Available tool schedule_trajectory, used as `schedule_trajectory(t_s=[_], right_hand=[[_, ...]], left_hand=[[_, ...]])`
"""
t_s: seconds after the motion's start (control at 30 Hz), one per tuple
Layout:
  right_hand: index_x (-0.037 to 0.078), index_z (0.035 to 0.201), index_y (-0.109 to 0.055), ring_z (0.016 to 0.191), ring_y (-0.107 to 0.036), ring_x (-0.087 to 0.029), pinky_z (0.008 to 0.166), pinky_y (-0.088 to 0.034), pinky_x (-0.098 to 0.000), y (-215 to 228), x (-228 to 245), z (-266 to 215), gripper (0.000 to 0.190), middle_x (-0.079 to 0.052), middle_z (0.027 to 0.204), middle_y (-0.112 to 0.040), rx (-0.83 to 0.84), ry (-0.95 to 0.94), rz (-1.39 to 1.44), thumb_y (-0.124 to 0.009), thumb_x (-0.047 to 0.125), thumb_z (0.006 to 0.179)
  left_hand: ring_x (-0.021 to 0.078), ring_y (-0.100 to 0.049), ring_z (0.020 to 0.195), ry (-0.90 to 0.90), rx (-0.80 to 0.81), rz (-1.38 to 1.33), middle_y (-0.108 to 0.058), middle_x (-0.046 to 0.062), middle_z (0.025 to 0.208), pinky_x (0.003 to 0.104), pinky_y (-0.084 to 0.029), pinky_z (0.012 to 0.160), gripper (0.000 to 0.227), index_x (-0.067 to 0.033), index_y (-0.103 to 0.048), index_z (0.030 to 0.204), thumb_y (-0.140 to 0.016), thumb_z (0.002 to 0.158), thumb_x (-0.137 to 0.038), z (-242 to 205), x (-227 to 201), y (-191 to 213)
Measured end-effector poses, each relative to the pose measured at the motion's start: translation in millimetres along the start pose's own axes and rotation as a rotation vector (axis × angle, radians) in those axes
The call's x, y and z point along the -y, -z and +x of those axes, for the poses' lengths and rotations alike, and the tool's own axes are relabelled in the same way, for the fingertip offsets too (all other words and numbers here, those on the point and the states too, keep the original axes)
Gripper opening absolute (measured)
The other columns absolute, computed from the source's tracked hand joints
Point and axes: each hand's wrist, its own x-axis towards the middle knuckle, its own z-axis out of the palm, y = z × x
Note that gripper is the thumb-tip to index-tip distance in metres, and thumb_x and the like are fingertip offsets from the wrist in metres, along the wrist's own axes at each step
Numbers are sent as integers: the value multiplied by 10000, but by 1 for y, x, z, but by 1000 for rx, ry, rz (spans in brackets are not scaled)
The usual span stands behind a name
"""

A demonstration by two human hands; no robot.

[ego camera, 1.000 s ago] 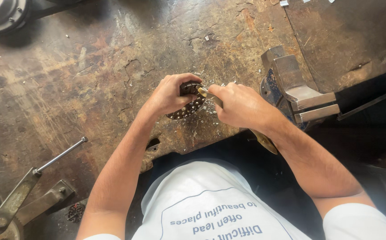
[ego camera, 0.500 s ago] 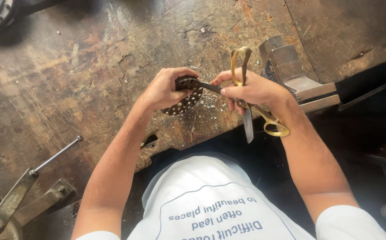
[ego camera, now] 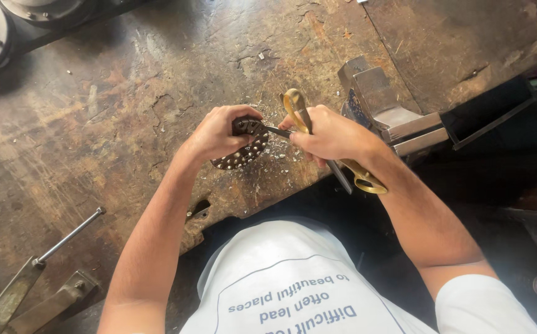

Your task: The person uses shears to trim small metal pins protruding from a circular metal component. The person repeatedly rotates the component and snips the pins one by one, collecting the cut pieces on the workbench.

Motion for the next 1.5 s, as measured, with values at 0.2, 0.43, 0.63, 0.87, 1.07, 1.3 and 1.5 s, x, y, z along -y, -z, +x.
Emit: schedule_trajectory(t_s=[0.2, 0.43, 0.63, 0.87, 1.07, 1.3, 1.5], right_hand=[[2, 1125, -712, 591, -719, -261, 621, -574, -437, -5, 21, 2, 321, -139, 703, -705, -17, 76, -328, -493, 129, 926], [31, 1276, -601, 505, -655, -210, 475, -565, -383, 5, 18, 19, 397, -122, 646, -672, 156, -50, -172, -469, 77, 905], [5, 1279, -670, 442, -565, -135, 375, -413, -249, 17, -33, 29, 387, -102, 618, -651, 255, 13, 453, -591, 100, 911], [78, 1295, -653, 463, -587, -131, 402, -457, -246, -8, -27, 5, 400, -98, 650, -679, 116, -22, 460, -589, 132, 904], [29, 1164, -678, 548, -640, -179, 538, -517, -355, -15, 20, -8, 274, -133, 713, -704, -42, 15, -297, -522, 126, 961], [14, 1282, -604, 510, -643, -192, 493, -564, -375, 2, 26, 3, 399, -92, 641, -643, 103, -9, -120, -482, 75, 908], [28, 1290, -615, 491, -612, -127, 422, -488, -277, 7, -13, 15, 393, -60, 629, -643, 144, -37, 197, -557, 112, 910]], left_hand=[[169, -771, 910, 10, -4, -15, -796, 45, 1006, 344, -622, 854, 396, -122, -726, 1125, -796, 751, -12, -2, 7, -2], [184, -766, 920, -108, -46, -28, -785, 65, 1056, 348, -609, 889, 457, -107, -735, 1157, -791, 722, 22, 2, 18, -6], [149, -783, 874, -40, 3, -174, -805, 42, 1011, 333, -600, 853, 400, -107, -724, 1148, -771, 772, 21, -5, 19, -3], [147, -759, 915, 6, -24, -203, -795, 51, 1025, 321, -623, 850, 393, -103, -719, 1163, -768, 793, 21, -17, 16, -1], [151, -756, 945, -24, -15, -131, -784, 47, 1050, 317, -617, 898, 407, -97, -720, 1149, -796, 764, 10, -8, 11, -2], [156, -772, 941, -69, 7, -149, -791, 59, 1068, 337, -583, 894, 438, -102, -722, 1168, -775, 753, 28, -3, 17, -4], [152, -769, 917, -53, 22, -74, -787, 58, 1059, 336, -582, 873, 466, -110, -721, 1192, -772, 749, 25, 1, 24, -7]])
